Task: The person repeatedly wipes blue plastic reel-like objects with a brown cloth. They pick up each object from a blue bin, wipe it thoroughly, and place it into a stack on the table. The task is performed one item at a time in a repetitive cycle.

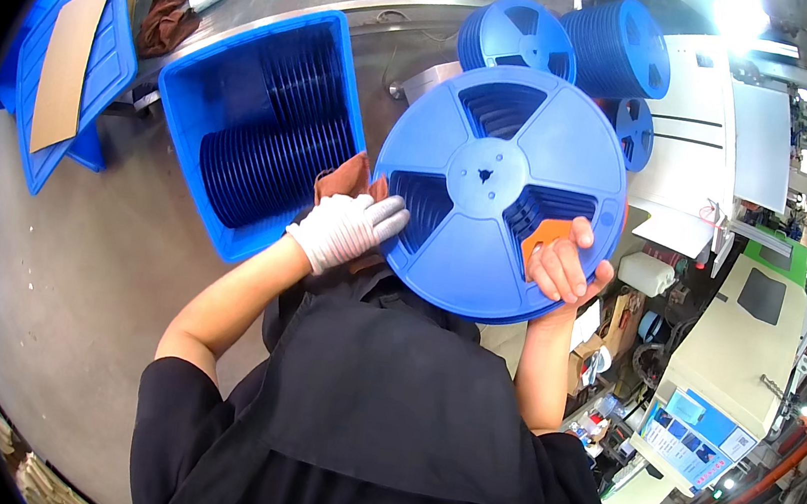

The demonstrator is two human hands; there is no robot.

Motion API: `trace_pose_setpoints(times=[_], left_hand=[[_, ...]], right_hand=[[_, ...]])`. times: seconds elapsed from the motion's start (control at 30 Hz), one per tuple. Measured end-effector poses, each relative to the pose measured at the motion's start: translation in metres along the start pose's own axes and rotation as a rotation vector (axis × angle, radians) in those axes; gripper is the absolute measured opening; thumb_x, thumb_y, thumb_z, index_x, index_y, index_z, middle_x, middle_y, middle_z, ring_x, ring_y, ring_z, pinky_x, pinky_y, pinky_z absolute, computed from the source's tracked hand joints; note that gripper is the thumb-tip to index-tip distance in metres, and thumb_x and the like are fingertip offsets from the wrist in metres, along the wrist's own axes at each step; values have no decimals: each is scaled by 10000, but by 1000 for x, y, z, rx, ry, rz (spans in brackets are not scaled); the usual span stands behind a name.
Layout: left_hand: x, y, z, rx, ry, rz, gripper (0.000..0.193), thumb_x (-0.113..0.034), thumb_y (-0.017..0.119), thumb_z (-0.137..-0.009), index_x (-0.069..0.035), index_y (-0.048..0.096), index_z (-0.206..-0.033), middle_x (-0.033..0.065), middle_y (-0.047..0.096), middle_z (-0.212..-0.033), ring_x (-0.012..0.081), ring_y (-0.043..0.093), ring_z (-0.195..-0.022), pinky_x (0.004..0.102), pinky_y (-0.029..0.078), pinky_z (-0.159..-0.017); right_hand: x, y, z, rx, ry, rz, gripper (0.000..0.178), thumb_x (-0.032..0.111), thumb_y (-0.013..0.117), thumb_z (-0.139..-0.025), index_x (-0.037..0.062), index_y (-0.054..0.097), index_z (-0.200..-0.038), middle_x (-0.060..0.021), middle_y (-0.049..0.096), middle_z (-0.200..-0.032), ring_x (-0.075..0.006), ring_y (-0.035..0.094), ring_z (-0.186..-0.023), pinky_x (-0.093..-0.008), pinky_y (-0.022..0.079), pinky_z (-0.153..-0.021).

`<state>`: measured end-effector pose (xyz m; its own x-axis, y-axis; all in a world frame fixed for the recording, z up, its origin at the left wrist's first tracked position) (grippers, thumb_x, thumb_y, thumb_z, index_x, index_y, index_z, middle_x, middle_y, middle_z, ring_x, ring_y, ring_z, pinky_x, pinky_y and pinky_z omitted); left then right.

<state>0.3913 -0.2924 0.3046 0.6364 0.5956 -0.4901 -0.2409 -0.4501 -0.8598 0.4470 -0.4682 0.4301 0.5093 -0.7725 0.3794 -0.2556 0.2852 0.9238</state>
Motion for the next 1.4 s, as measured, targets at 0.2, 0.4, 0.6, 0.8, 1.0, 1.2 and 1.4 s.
trace_pose_setpoints(times=[0.2,0.4,0.6,0.8,1.0,1.2,1.4], left_hand=[[-5,-17,14,30,47,-31,338,-162,560,-785,-70,537,-1109,114,541,-1162,219,621,-760,337,541,-558],[0,-36,38,39,30,223,416,-114,608,-777,-89,533,-1186,123,541,-1239,254,638,-863,361,556,-660],[55,-82,42,-665,-572,1166,332,51,559,-825,-52,556,-1140,134,614,-1084,242,630,-977,340,520,-817],[-11,-144,-40,-1020,-109,453,249,46,575,-824,-41,552,-1056,167,594,-920,353,627,-773,399,518,-702],[27,-111,-38,-1056,-480,584,146,-21,543,-895,-29,537,-1041,202,584,-926,390,607,-855,416,500,-728],[86,-59,-42,-863,-697,454,191,-119,512,-932,-52,526,-1110,213,587,-1015,409,607,-865,457,501,-768],[86,-12,51,-574,-567,389,350,-81,594,-843,-70,512,-1183,159,556,-1169,367,617,-965,414,526,-782]], right_hand=[[-5,9,-9,47,29,20,288,186,601,-913,23,458,-1103,-11,569,-577,-82,551,-450,-201,425,-421],[-19,21,-2,146,65,0,266,216,608,-922,21,499,-1066,-27,574,-561,-92,528,-414,-215,406,-395],[-60,41,-7,90,207,90,241,249,630,-883,41,516,-926,-23,571,-523,-97,504,-376,-216,383,-371],[-95,52,-21,142,363,46,271,211,626,-780,13,509,-924,-58,525,-537,-142,495,-428,-276,357,-423],[-100,46,-27,99,361,25,254,195,614,-789,14,502,-927,-64,527,-555,-142,473,-432,-286,362,-440],[-100,43,-20,52,357,38,254,204,611,-793,23,495,-928,-56,525,-549,-135,473,-424,-276,377,-443],[-69,36,-19,37,199,93,230,225,622,-890,52,470,-890,-17,564,-549,-93,520,-398,-214,385,-381]])
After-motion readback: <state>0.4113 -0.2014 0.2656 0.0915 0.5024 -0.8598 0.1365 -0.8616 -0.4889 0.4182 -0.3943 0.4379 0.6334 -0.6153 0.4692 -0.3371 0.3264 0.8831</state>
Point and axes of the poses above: each hand's wrist, its own z-axis away from the middle knuckle, its own y-axis out of the palm, x = y × z, the point moved 9 cm from there along -z, towards the middle knuckle
